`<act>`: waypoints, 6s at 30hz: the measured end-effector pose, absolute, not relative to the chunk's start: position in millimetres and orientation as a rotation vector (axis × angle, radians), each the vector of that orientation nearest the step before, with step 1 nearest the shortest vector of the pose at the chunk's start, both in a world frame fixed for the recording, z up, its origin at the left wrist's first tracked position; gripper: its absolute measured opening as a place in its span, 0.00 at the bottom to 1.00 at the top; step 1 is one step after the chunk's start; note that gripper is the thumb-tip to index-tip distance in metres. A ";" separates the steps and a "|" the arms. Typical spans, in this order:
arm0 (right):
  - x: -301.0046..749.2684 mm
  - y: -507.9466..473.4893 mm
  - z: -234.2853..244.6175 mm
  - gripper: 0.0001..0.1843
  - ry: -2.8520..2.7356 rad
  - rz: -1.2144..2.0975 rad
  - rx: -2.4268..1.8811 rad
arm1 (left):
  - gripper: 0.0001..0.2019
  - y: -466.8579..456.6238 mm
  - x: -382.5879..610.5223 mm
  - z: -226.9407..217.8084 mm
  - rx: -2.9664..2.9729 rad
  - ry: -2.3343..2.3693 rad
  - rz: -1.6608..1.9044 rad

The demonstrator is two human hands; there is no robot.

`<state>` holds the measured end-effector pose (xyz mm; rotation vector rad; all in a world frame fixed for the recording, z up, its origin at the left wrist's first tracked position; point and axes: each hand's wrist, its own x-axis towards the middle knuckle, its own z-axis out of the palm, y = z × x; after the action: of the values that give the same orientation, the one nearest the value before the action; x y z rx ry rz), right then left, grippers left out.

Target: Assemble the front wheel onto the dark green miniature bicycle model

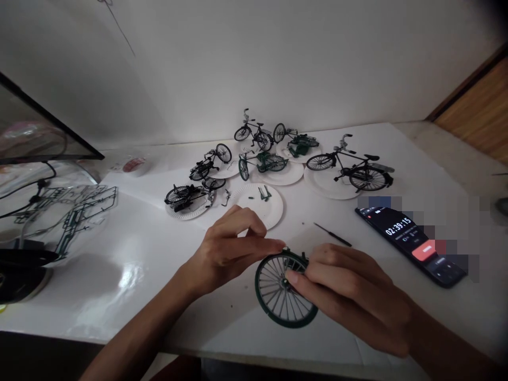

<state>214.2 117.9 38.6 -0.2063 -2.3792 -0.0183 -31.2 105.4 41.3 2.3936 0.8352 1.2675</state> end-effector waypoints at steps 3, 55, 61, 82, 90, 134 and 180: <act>212.8 117.6 40.6 0.16 -2.369 -0.045 -0.208 | 0.11 105.8 -30.3 42.7 2.446 0.834 1.263; 201.7 108.3 48.2 0.06 -2.439 -0.060 -0.162 | 0.06 91.0 -28.2 57.5 2.700 1.053 1.041; 207.0 111.4 43.2 0.07 -2.398 -0.078 -0.126 | 0.10 88.6 -26.6 52.6 2.440 1.031 1.153; 210.7 111.4 40.7 0.11 -2.366 -0.175 -0.175 | 0.08 89.2 -19.5 54.1 2.101 1.025 1.172; 210.0 97.1 38.1 0.11 -2.442 -0.097 -0.379 | 0.10 90.0 -28.1 53.4 2.123 0.947 1.073; 206.0 111.0 32.9 0.12 -2.319 -0.012 -0.187 | 0.09 91.3 -40.6 61.1 2.510 0.737 0.896; 189.4 129.3 11.0 0.19 -1.619 0.332 -0.735 | 0.10 106.1 -22.6 30.4 0.970 0.676 1.092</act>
<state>189.4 129.3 11.0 -0.7352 -1.6186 0.3316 -22.6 106.1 30.4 0.9696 0.6761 1.0915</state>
